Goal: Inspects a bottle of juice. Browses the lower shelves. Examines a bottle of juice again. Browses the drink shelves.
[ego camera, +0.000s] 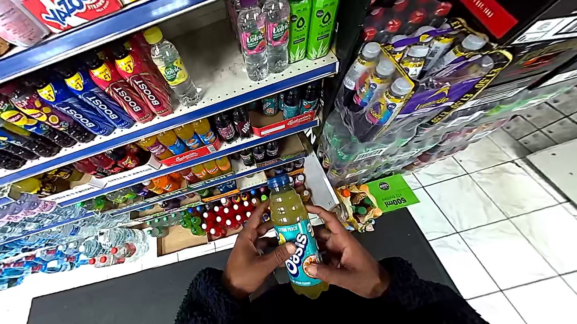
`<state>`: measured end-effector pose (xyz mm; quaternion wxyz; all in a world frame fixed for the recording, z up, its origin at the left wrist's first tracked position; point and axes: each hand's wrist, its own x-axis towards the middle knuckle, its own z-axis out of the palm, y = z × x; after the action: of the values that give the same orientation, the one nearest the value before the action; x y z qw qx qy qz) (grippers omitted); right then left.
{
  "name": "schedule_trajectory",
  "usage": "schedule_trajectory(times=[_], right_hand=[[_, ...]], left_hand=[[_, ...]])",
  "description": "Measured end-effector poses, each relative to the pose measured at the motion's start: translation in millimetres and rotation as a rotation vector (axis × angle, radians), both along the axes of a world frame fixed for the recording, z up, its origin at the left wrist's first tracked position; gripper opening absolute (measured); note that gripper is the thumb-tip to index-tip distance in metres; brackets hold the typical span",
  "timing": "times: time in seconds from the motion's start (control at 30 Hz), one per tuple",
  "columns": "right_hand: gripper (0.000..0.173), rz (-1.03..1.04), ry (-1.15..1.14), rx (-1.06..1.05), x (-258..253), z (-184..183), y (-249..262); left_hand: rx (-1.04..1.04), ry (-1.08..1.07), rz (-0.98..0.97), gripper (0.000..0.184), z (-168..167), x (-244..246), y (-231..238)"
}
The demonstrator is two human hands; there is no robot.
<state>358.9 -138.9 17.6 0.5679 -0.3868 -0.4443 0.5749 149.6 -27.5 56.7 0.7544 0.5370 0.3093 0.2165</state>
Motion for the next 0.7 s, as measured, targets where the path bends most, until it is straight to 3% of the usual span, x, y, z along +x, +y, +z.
schedule_trajectory(times=[0.17, 0.33, 0.47, 0.53, 0.7], right_hand=[[0.097, -0.092, -0.140, 0.048, 2, -1, 20], [0.086, -0.229, -0.473, 0.086, 8, -28, 42], [0.061, -0.389, -0.743, 0.116, 20, -39, 59], [0.050, -0.430, -0.755, 0.098, 21, -38, 59], [0.032, -0.430, -0.786, 0.105, 10, -61, 40]], left_hand=[[0.038, 0.064, -0.068, 0.078, 5, 18, 43], [0.232, 0.154, -0.122, 0.064, 2, 44, 89], [0.472, 0.305, -0.043, 0.071, -21, 73, 127], [0.589, 0.416, 0.025, 0.078, -33, 91, 150], [0.779, 0.460, 0.186, 0.080, -62, 130, 208]])
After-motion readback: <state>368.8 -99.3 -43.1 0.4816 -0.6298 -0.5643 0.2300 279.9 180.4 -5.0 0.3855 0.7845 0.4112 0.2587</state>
